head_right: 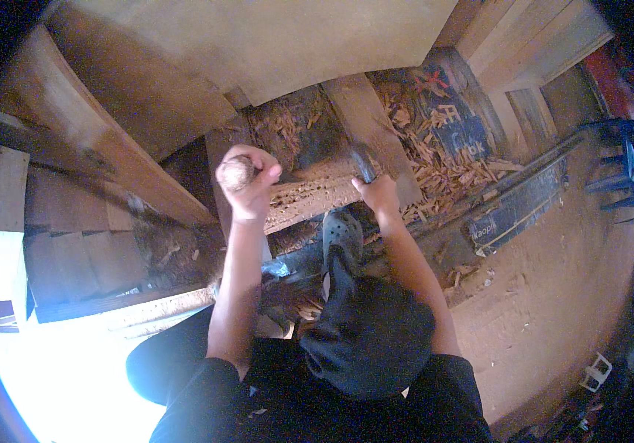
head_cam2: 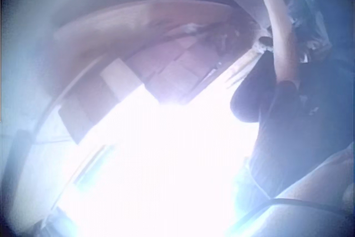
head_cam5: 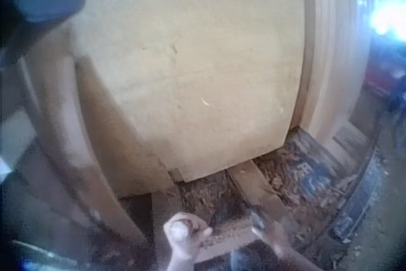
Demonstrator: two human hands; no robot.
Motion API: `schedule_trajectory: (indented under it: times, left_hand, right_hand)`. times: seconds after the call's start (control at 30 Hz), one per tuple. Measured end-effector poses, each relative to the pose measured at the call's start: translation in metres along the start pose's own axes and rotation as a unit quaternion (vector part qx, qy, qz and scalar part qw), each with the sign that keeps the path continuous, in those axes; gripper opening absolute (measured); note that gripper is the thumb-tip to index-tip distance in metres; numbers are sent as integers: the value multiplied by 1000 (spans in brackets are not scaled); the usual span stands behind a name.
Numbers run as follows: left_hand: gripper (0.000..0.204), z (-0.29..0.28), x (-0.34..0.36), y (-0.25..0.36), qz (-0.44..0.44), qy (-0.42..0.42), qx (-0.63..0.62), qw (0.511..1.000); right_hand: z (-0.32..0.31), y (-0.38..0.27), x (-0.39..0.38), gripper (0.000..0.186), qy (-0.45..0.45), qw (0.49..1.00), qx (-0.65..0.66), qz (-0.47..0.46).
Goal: The person sits on the floor and uses a hammer and chisel to carve a piece of wood. They repeatedly strike the chisel to remove wood chips, shaping the wood piece.
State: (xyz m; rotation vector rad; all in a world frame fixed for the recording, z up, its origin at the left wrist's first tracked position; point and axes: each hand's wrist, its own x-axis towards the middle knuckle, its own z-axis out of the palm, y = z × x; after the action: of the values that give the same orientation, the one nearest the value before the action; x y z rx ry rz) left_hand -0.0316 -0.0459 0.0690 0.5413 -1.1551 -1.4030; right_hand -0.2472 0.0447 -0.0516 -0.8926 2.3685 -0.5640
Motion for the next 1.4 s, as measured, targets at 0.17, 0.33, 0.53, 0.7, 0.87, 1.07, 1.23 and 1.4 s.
schedule_trajectory:
  times: [0.17, 0.33, 0.53, 0.7, 0.87, 1.07, 1.23, 1.4]
  left_hand:
    - [28, -11, -12, -41, -105, 40, -6, 994]
    - [28, -17, -13, -44, -108, 22, -2, 994]
    - [30, -8, -15, -41, -130, 4, 16, 991]
    - [29, -4, -14, -44, -118, -19, 29, 992]
    - [30, 1, -16, -46, -137, -34, 62, 988]
    - [31, 4, -14, -49, -115, -33, 85, 989]
    - [29, 5, -17, -49, -118, -35, 97, 988]
    - [27, 7, -20, -48, -95, -54, 130, 986]
  right_hand:
    - [-5, -9, -3, 64, -9, 995, -76, 58]
    - [-5, -10, -2, 68, -17, 998, -52, 43]
    - [-4, -7, -2, 66, -12, 998, -47, 42]
    - [-2, -4, -1, 59, -12, 999, -22, 48]
    - [1, 0, 2, 63, -9, 998, -34, 57]
    - [4, 6, 7, 60, -27, 997, -35, 56]
    - [8, 10, 9, 69, -13, 999, -25, 37]
    - [7, 9, 7, 65, -11, 999, -23, 36]
